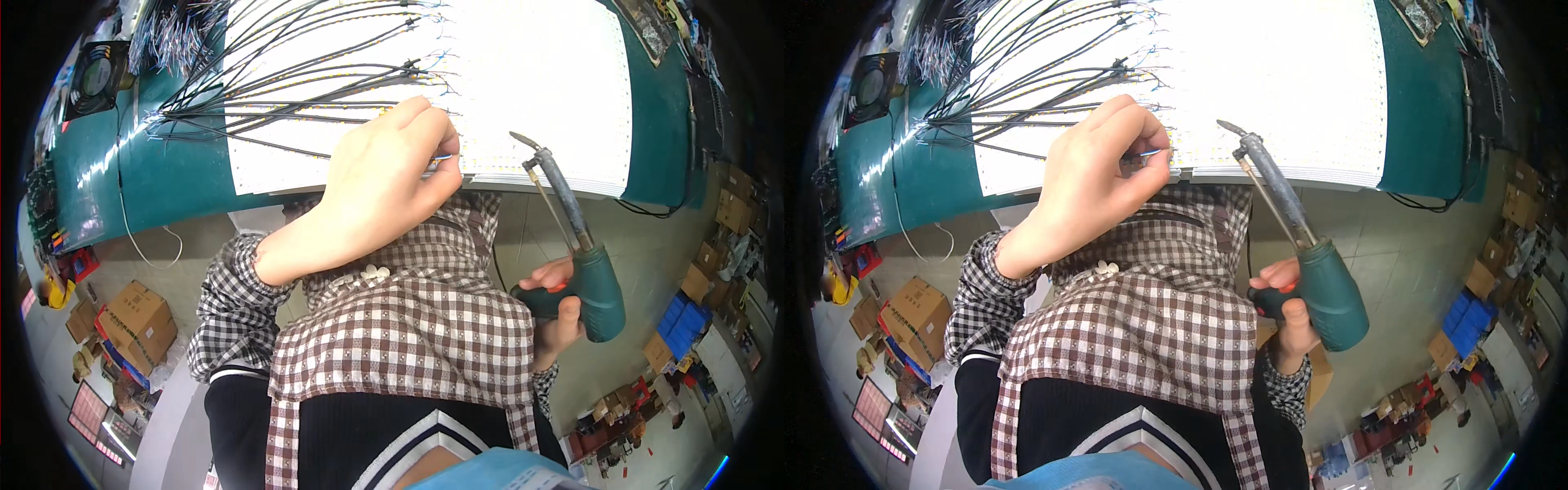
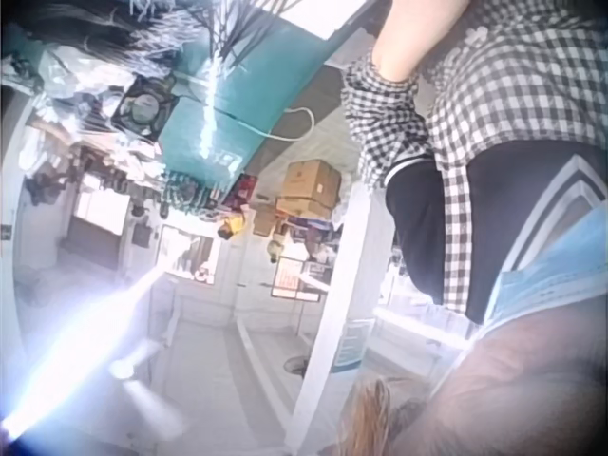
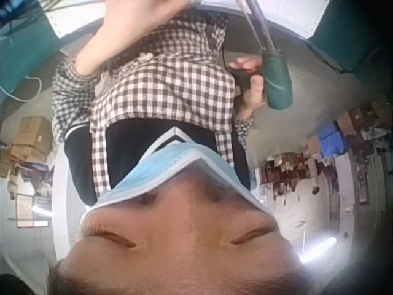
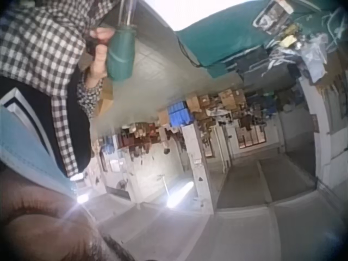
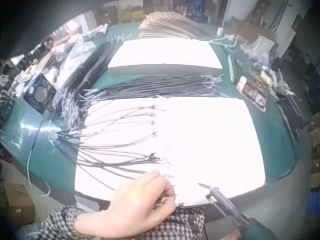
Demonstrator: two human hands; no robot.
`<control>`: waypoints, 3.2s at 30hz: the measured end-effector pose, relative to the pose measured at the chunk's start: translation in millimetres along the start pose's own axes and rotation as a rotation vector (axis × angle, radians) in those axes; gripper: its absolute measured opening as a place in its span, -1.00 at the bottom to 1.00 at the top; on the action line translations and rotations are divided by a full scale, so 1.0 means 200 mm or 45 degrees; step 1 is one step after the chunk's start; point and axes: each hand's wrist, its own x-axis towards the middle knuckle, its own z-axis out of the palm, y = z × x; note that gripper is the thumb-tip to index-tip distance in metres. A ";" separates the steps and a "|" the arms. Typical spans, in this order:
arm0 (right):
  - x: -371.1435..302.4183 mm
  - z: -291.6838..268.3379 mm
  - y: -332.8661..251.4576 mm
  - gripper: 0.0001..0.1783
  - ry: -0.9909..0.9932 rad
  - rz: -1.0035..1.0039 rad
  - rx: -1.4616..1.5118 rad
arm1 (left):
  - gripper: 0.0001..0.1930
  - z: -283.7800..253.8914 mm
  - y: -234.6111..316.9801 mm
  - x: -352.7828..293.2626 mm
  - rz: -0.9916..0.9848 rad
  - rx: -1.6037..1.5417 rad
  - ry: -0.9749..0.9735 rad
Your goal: The person sets aside a completed LED panel, arranges wires onto a new LED panel, and solders each wire to the board using a soldering tool.
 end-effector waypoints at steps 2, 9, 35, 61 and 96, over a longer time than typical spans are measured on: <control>0.04 -0.01 -0.01 -0.36 0.023 0.019 -0.030 | -0.86 0.00 0.00 0.00 -0.055 -0.003 -0.027; 0.34 -0.09 -0.04 -0.25 -0.054 -0.172 0.417 | -0.63 -0.20 0.09 -0.03 0.288 -0.215 0.207; 0.82 -0.04 -0.18 -0.36 -0.195 0.156 1.040 | -0.62 -0.56 0.33 0.31 0.757 -2.304 -0.136; 0.85 -0.03 -0.16 -0.37 -0.211 0.175 1.195 | -0.67 -0.80 0.18 0.18 0.475 -2.213 0.004; 0.86 -0.15 -0.07 -0.38 -0.342 0.191 1.368 | 0.18 -0.76 -0.32 -0.28 -0.366 0.677 -0.301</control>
